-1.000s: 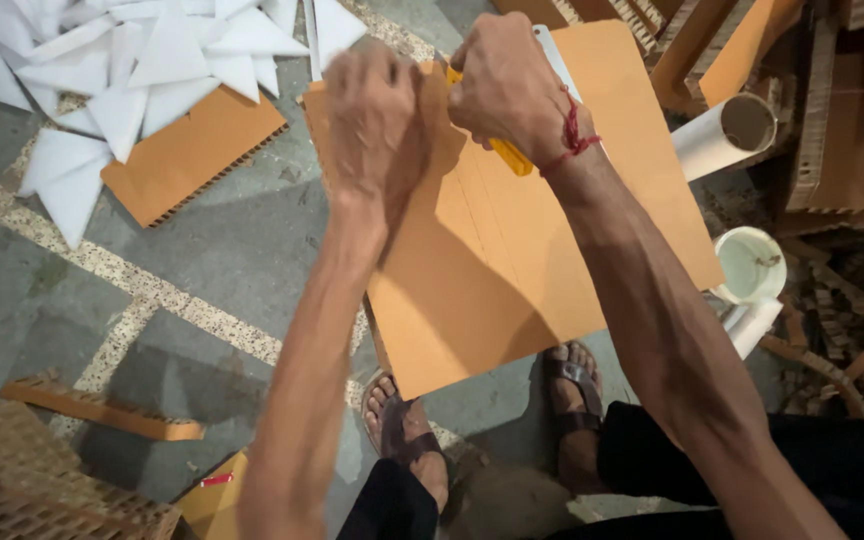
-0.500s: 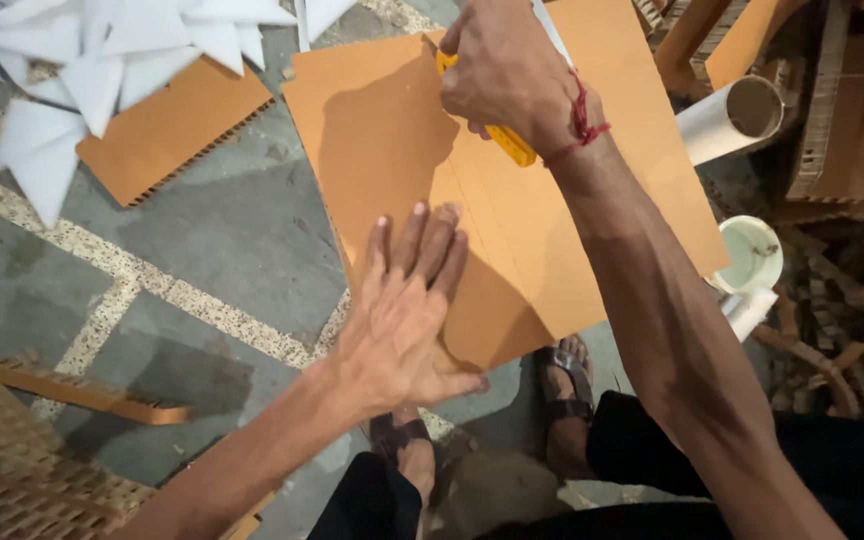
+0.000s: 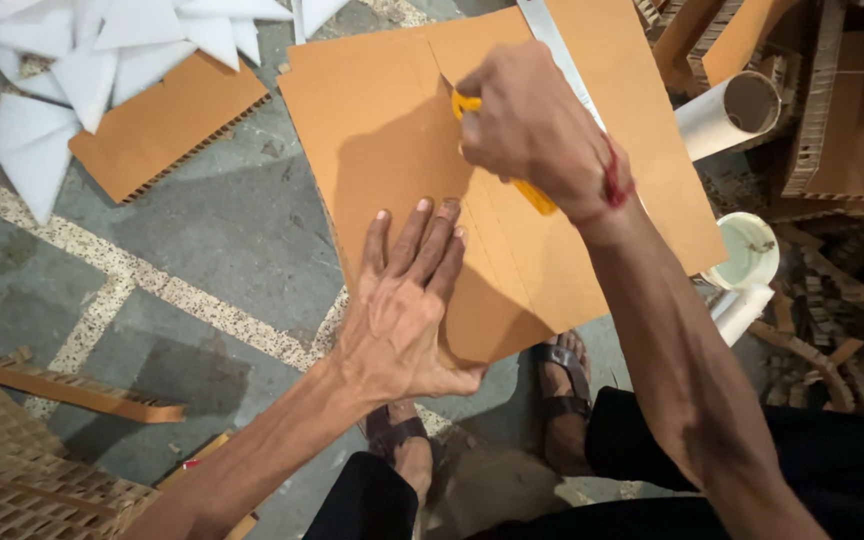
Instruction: The person uses a metal ruler and a yellow utility knife to score and cut a large sheet of brown corrugated cardboard. They make multiple parallel cuts along the ruler's edge, then fold the scored lines to separate the cardboard into smaller rectangular sections.
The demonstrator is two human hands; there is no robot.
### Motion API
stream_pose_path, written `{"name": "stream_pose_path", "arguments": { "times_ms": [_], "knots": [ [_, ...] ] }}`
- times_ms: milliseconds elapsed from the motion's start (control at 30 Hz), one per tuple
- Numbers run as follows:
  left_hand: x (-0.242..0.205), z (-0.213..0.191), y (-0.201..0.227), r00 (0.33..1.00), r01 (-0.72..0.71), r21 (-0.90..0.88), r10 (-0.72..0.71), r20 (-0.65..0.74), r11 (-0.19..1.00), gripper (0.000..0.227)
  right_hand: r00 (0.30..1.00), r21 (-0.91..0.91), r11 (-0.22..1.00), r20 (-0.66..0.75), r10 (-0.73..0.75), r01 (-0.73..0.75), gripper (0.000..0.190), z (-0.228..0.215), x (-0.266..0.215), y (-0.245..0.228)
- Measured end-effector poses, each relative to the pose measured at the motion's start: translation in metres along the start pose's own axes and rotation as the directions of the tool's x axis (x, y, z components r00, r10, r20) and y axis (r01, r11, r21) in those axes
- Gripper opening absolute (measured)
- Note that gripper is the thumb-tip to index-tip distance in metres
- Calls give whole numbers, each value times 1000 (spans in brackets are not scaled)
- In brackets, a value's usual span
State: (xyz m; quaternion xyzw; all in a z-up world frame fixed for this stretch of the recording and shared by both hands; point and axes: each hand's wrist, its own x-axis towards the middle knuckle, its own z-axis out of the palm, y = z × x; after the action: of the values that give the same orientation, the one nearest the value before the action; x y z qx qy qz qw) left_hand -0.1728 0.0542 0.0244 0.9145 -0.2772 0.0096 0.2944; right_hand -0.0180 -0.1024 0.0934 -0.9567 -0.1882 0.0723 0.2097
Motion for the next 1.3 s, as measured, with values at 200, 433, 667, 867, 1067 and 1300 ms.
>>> {"name": "stream_pose_path", "arguments": {
  "times_ms": [200,433,667,867,1067,1300],
  "knots": [
    [-1,5,-5,997,-37,-29,35,-68,999,129,998,-73,995,-27,-64,62,34,3,-54,1],
    [-1,0,-2,997,-7,-94,-1,-79,996,121,992,-31,992,9,125,-124,33,-8,-110,-26],
    [0,-1,-2,999,8,-70,-10,-38,997,125,939,39,944,122,322,-328,22,-13,-154,-40],
    [-1,4,-3,1000,-8,-62,6,-28,998,129,910,63,912,119,397,-406,44,1,-207,-32],
    [1,3,-2,1000,-2,-57,2,-5,998,128,923,149,929,-140,360,-339,43,27,-240,-31],
    [1,4,-3,1000,-14,-59,14,-10,998,130,922,122,931,-143,359,-343,47,39,-247,-25]
  ]
}}
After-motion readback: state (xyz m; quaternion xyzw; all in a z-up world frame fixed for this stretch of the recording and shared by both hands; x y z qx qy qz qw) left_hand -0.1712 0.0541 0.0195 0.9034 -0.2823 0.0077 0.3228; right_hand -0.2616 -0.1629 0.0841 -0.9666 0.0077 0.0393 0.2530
